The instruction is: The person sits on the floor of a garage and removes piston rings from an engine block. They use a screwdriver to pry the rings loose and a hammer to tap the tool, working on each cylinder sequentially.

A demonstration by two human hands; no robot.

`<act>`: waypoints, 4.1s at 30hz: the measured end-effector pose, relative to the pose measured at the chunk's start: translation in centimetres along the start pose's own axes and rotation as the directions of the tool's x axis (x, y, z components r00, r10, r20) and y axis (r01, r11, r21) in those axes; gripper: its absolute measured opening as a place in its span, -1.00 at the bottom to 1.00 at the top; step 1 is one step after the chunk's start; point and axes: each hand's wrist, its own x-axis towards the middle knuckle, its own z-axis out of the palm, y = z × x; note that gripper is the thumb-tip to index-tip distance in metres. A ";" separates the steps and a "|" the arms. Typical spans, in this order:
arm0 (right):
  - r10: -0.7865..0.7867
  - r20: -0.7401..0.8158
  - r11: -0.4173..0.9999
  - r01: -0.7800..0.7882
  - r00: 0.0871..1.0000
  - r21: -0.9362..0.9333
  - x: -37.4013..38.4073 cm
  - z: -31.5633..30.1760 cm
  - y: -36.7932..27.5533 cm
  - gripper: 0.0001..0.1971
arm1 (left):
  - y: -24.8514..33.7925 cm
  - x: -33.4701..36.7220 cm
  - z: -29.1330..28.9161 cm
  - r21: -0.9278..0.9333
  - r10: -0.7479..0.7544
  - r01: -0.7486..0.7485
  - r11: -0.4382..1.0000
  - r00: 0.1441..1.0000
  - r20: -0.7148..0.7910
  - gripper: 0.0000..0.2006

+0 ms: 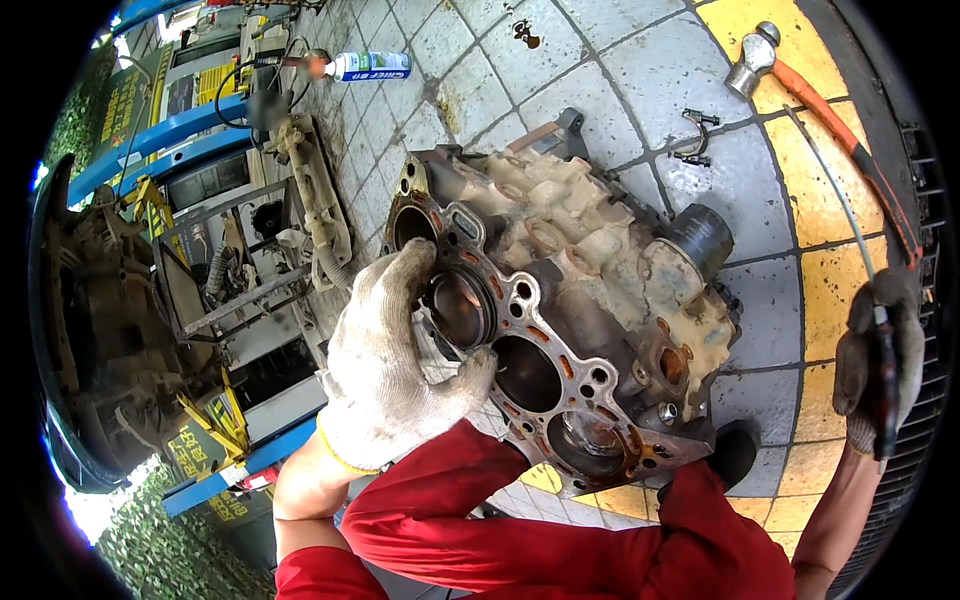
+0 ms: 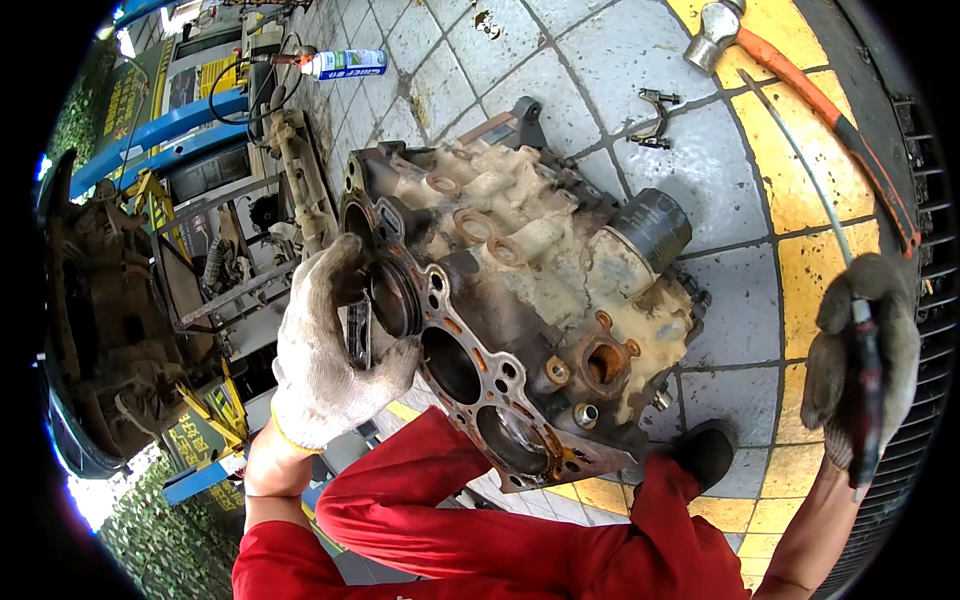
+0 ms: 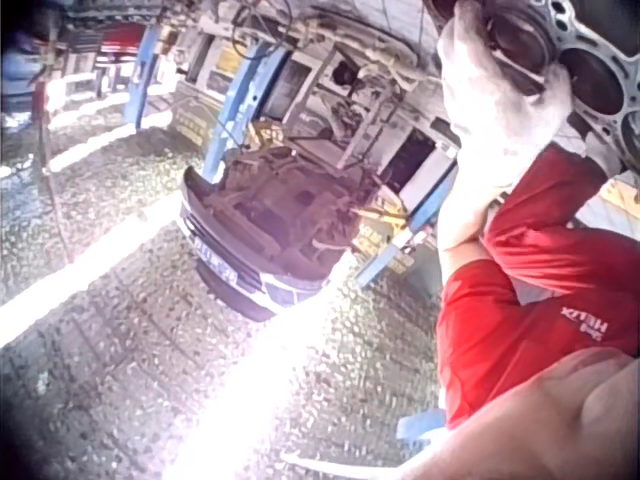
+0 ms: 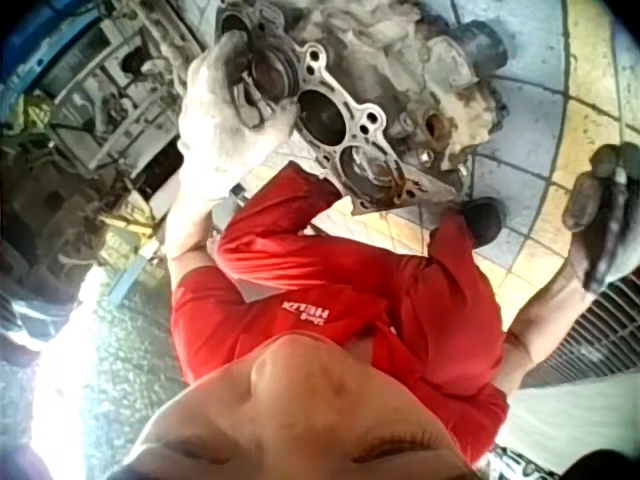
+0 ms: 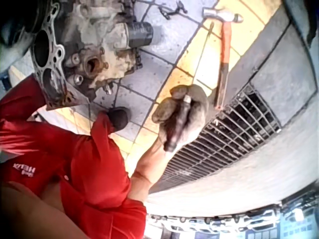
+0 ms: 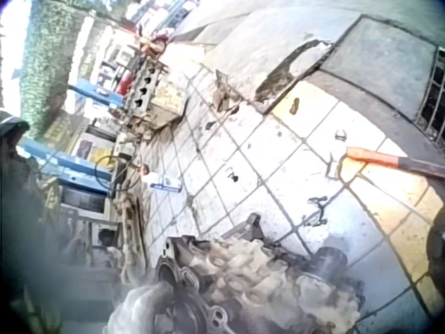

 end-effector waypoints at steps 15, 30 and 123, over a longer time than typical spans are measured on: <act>-0.141 0.230 0.987 0.118 0.963 0.109 0.1 0.3 1.3 -0.33 | 1.6 0.7 1.1 0.062 -0.144 0.142 0.988 0.989 0.020 -0.22; 0.050 0.204 0.989 -0.077 0.978 0.125 3.1 1.5 0.9 -0.47 | 2.4 1.6 -0.8 0.029 -0.220 0.218 0.976 0.961 0.167 -0.19; 0.354 0.847 0.394 0.758 0.396 -0.519 -9.6 38.2 -0.1 -0.72 | -14.9 -6.9 11.5 -0.937 0.209 -0.343 0.061 0.923 -0.324 -0.77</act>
